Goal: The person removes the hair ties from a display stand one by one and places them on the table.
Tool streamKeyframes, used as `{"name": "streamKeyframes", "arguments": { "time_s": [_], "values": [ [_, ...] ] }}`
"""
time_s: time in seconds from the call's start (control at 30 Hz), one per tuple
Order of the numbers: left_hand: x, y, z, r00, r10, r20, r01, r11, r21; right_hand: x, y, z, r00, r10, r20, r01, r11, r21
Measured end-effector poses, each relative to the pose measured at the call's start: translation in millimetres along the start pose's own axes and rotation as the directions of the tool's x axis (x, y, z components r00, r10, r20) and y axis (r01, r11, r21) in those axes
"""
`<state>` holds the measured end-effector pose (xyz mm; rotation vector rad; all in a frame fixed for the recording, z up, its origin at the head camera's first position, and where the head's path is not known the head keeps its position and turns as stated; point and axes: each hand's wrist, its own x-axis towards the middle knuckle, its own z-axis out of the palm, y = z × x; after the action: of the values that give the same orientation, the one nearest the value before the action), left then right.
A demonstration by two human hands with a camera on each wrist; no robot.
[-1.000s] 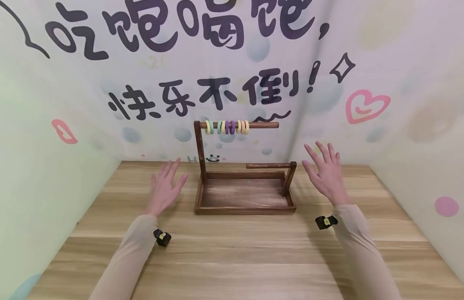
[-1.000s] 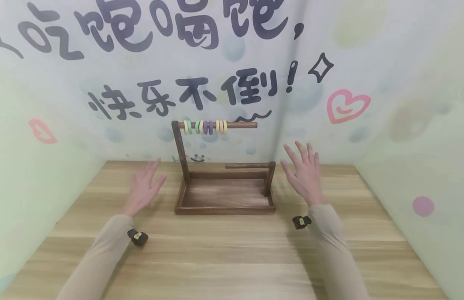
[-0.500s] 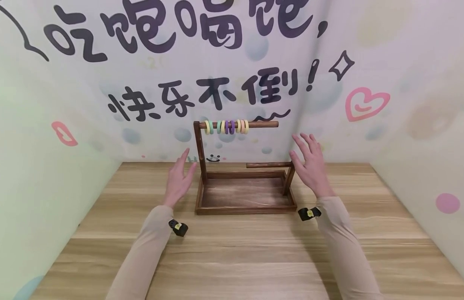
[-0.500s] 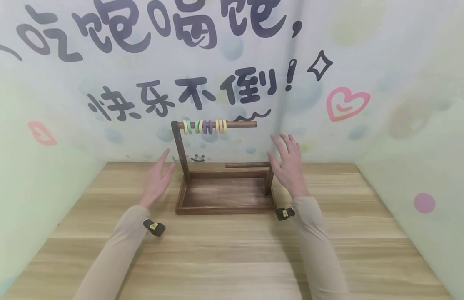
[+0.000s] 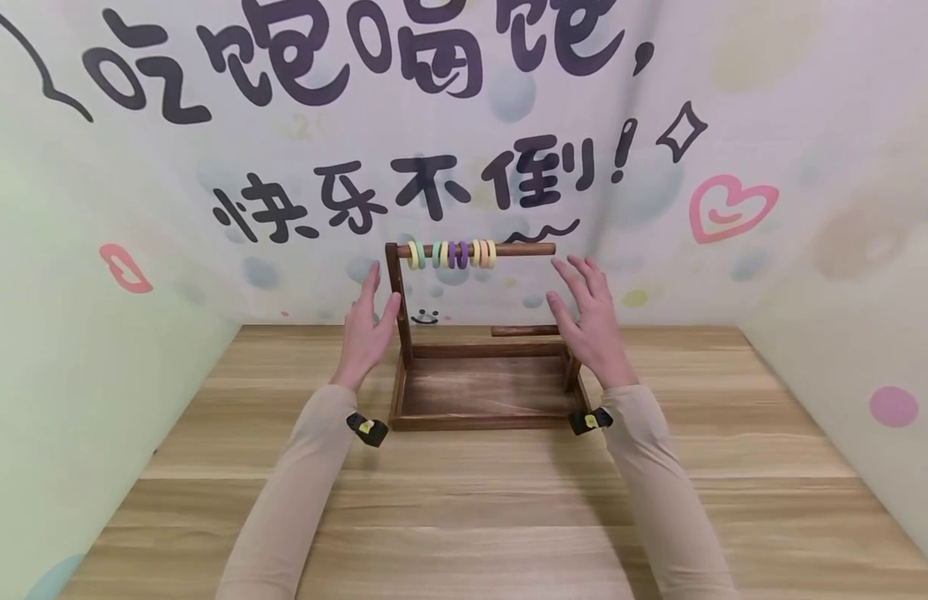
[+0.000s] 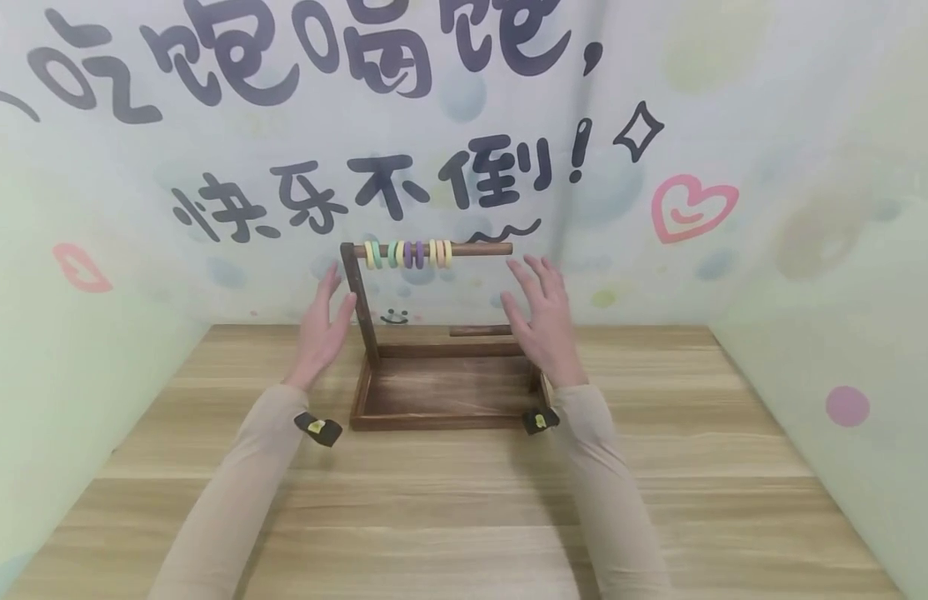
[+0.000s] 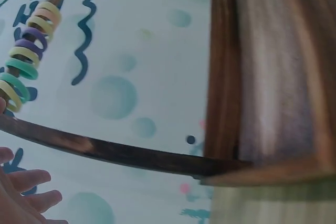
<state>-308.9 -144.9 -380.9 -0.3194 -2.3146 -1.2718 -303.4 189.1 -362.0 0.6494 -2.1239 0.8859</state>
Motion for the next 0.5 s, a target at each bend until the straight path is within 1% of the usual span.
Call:
{"name": "streamKeyframes", "arguments": {
  "time_s": [0.23, 0.4, 0.5],
  "values": [
    [18.7, 17.3, -2.5, 0.997, 0.057, -0.047, -0.059, 0.998, -0.034, 11.7, -12.1, 12.7, 0.998, -0.051, -0.023, 0.051, 0.998, 0.02],
    [26.8, 26.0, -2.6, 0.995, 0.079, -0.066, -0.085, 0.992, -0.09, 22.0, -19.6, 19.0, 0.995, -0.099, -0.017, 0.099, 0.995, 0.021],
    [29.7, 28.1, -1.7, 0.992, 0.102, -0.076, -0.112, 0.983, -0.145, 27.9, -22.0, 22.1, 0.992, -0.122, -0.016, 0.122, 0.992, 0.026]
  ]
}}
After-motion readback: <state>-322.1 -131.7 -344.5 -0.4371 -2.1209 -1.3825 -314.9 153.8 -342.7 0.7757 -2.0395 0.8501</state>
